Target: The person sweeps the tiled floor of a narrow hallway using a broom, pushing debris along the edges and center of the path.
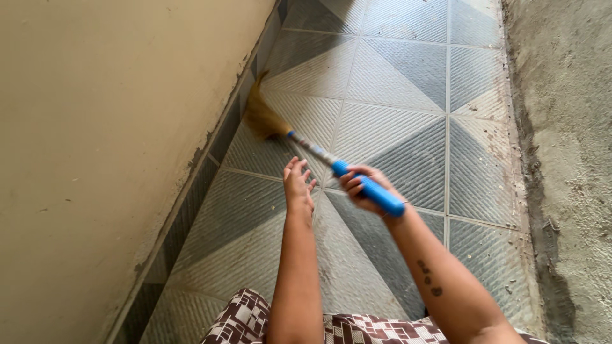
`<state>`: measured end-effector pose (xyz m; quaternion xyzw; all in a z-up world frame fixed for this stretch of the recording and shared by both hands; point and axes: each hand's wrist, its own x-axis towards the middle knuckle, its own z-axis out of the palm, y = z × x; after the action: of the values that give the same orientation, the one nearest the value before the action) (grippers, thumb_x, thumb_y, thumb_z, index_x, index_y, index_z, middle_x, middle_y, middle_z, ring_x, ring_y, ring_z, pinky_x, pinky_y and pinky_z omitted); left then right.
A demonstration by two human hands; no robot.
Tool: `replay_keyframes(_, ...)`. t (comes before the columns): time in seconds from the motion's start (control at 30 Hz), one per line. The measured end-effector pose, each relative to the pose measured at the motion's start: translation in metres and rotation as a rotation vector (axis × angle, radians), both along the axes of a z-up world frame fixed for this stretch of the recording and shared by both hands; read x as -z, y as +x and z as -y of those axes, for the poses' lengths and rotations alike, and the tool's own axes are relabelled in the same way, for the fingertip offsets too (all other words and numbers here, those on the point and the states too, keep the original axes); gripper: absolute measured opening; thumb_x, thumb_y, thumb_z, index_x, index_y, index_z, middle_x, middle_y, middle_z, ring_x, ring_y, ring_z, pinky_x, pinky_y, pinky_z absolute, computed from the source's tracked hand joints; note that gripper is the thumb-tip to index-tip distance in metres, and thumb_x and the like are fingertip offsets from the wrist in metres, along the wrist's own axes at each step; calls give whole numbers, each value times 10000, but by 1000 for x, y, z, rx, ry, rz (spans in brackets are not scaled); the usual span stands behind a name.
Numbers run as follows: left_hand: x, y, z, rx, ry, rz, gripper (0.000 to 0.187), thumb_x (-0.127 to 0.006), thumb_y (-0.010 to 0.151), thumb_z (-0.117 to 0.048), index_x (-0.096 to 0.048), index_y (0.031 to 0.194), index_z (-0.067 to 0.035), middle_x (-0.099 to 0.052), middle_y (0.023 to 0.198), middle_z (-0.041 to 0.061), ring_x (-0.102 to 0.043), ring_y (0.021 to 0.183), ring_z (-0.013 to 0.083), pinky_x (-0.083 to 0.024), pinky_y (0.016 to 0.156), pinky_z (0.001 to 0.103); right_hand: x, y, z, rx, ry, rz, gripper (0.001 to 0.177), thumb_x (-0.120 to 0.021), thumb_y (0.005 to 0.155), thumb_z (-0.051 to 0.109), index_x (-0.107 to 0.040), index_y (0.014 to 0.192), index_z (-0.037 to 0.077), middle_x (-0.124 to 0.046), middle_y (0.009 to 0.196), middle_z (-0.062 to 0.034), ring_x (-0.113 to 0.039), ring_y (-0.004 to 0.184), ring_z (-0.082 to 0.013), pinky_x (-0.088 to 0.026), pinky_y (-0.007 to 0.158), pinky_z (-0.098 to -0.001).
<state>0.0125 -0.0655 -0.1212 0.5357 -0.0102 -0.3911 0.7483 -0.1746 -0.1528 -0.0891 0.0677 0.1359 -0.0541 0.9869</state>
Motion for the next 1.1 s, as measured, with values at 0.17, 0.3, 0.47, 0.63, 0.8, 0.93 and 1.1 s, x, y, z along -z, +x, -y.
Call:
replay_keyframes(0.17,-19,-32,3,112,-28,12,434,-658,853,-266,-578,1275,-200,-621,1227,38,-566,1107,210,-486,835,381,-2,-58,61,251,338,276,281,-574,1005,104,-410,1171,-52,-556,771,-27,-581,592,-92,-526,534,-261)
replay_keyframes(0.3,-21,-65,6,208,-14,39,426,-658,850,-268,-589,1264,-193,-642,1192,43,-575,1090,193,-492,819,353,4,-79,89,474,121,231,111,-577,977,95,-475,952,58,-545,800,-26,-578,658,-101,-515,581,-264)
replay_keyframes(0.47,-57,-110,-4,371,16,36,408,-663,867,-325,-567,1247,-212,-623,1207,26,-583,1103,177,-488,807,328,-5,-42,74,587,-419,-203,150,-614,920,145,-486,876,82,-521,711,-1,-504,578,-86,-474,529,-240)
replay_keyframes(0.63,-111,-130,-27,446,-322,-90,363,-608,908,-431,-582,1179,-190,-595,1142,5,-585,955,152,-511,736,306,-66,-10,19,379,-354,15,207,-634,918,197,-499,833,65,-534,644,-18,-554,541,-122,-506,477,-259)
replay_keyframes(0.8,-116,-112,-18,265,-552,-101,311,-737,938,-343,-660,1088,-82,-706,1012,34,-646,881,77,-531,789,236,-69,18,-11,288,-45,151,194,-573,982,140,-511,834,29,-591,639,-47,-604,506,-139,-566,488,-230)
replay_keyframes(0.93,-93,-106,-8,257,-403,-285,270,-795,845,-231,-713,1008,-32,-767,891,51,-703,793,88,-578,823,213,-27,21,-5,385,187,107,171,-559,953,79,-526,878,-71,-611,666,-83,-616,524,-162,-586,485,-230)
replay_keyframes(1.1,-88,-117,2,318,-477,-402,214,-798,891,-220,-714,1006,-60,-756,915,44,-699,793,76,-559,799,210,-23,9,-8,576,11,-9,138,-601,932,70,-530,869,-30,-617,691,-72,-640,555,-143,-579,509,-211)
